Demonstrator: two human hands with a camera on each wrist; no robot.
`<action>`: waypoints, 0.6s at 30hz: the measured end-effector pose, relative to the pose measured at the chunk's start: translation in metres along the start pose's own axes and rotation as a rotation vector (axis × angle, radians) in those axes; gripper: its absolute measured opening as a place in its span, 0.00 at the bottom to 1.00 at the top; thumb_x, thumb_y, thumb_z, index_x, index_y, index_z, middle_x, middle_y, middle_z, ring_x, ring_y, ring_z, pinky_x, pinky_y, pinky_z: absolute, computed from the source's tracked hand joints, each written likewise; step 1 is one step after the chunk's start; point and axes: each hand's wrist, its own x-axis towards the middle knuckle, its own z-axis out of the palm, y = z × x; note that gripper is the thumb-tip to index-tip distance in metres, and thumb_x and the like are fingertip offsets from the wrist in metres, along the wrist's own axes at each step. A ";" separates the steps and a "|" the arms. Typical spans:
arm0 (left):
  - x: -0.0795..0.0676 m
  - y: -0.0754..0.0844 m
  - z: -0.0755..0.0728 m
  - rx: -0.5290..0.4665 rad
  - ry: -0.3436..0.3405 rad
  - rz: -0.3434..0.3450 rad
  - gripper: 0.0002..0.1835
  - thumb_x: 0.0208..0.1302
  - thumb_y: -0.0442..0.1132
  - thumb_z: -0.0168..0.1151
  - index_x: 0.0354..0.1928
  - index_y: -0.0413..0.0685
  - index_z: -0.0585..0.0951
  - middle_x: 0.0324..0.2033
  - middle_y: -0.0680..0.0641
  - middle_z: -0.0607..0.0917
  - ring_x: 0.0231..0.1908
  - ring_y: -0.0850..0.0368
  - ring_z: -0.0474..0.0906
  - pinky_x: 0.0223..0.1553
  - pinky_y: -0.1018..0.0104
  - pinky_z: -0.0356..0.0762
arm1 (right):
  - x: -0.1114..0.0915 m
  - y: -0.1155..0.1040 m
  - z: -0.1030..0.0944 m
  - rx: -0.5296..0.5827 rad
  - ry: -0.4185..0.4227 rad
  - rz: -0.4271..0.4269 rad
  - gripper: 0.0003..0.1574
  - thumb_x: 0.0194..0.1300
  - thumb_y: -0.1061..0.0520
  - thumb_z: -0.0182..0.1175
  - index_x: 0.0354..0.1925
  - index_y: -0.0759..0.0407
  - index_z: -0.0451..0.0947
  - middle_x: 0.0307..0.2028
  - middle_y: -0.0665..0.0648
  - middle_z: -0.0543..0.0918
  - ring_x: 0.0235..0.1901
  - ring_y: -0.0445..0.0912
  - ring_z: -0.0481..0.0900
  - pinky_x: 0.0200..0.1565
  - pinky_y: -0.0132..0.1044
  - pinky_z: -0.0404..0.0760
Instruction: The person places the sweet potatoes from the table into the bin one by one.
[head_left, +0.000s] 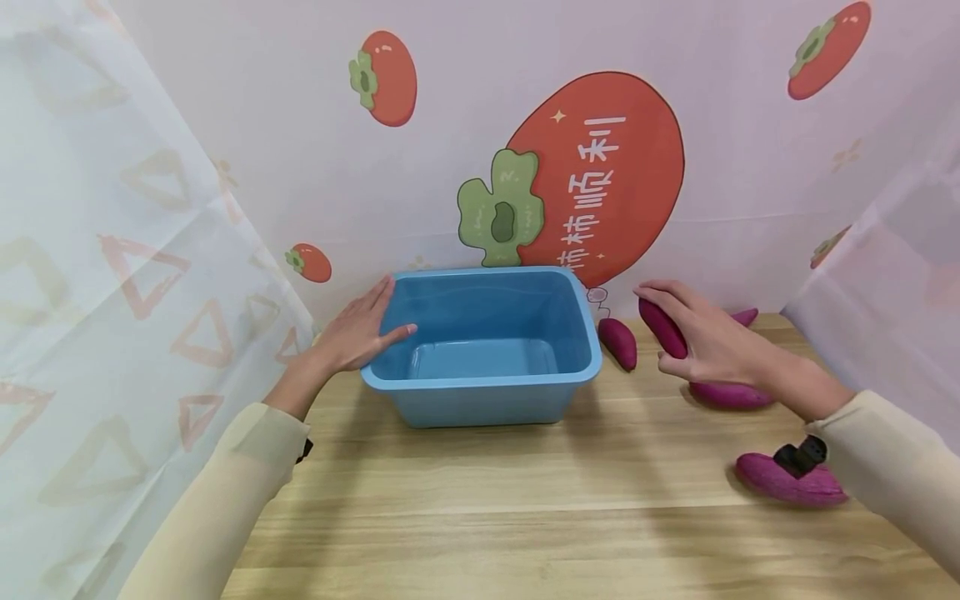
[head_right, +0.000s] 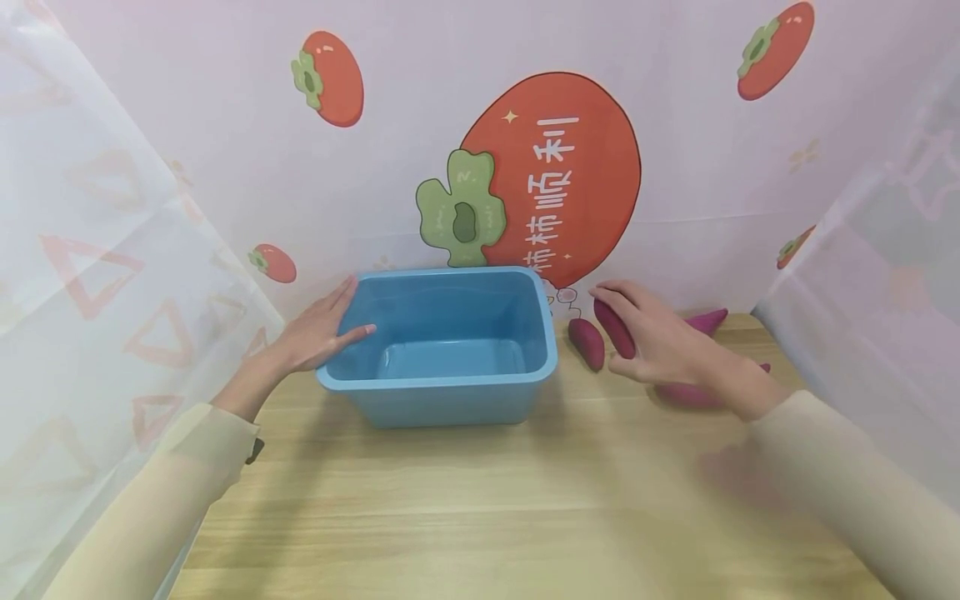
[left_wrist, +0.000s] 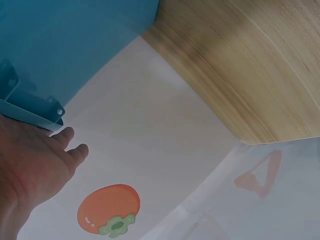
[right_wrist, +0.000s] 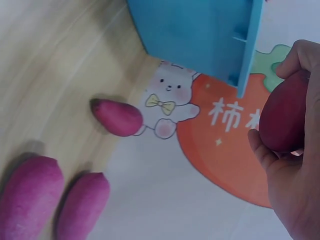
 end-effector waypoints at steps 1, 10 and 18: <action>0.000 0.000 0.000 -0.001 0.002 0.002 0.56 0.74 0.73 0.44 0.85 0.41 0.37 0.85 0.39 0.39 0.84 0.35 0.39 0.80 0.32 0.44 | 0.002 0.000 -0.001 0.002 -0.001 -0.004 0.57 0.44 0.60 0.72 0.73 0.69 0.66 0.67 0.67 0.73 0.55 0.54 0.75 0.41 0.50 0.85; -0.001 0.000 0.000 0.000 -0.001 -0.004 0.55 0.76 0.70 0.45 0.85 0.41 0.36 0.85 0.40 0.39 0.84 0.37 0.39 0.80 0.34 0.44 | 0.018 -0.007 -0.006 0.027 -0.024 0.010 0.57 0.47 0.59 0.72 0.74 0.69 0.64 0.67 0.67 0.72 0.58 0.56 0.74 0.45 0.55 0.88; -0.002 -0.001 -0.001 0.010 -0.004 0.002 0.54 0.78 0.68 0.46 0.85 0.40 0.37 0.85 0.39 0.39 0.84 0.36 0.39 0.80 0.34 0.44 | 0.034 -0.009 -0.010 0.031 -0.058 0.009 0.57 0.48 0.57 0.74 0.74 0.69 0.64 0.66 0.67 0.71 0.58 0.59 0.74 0.44 0.56 0.88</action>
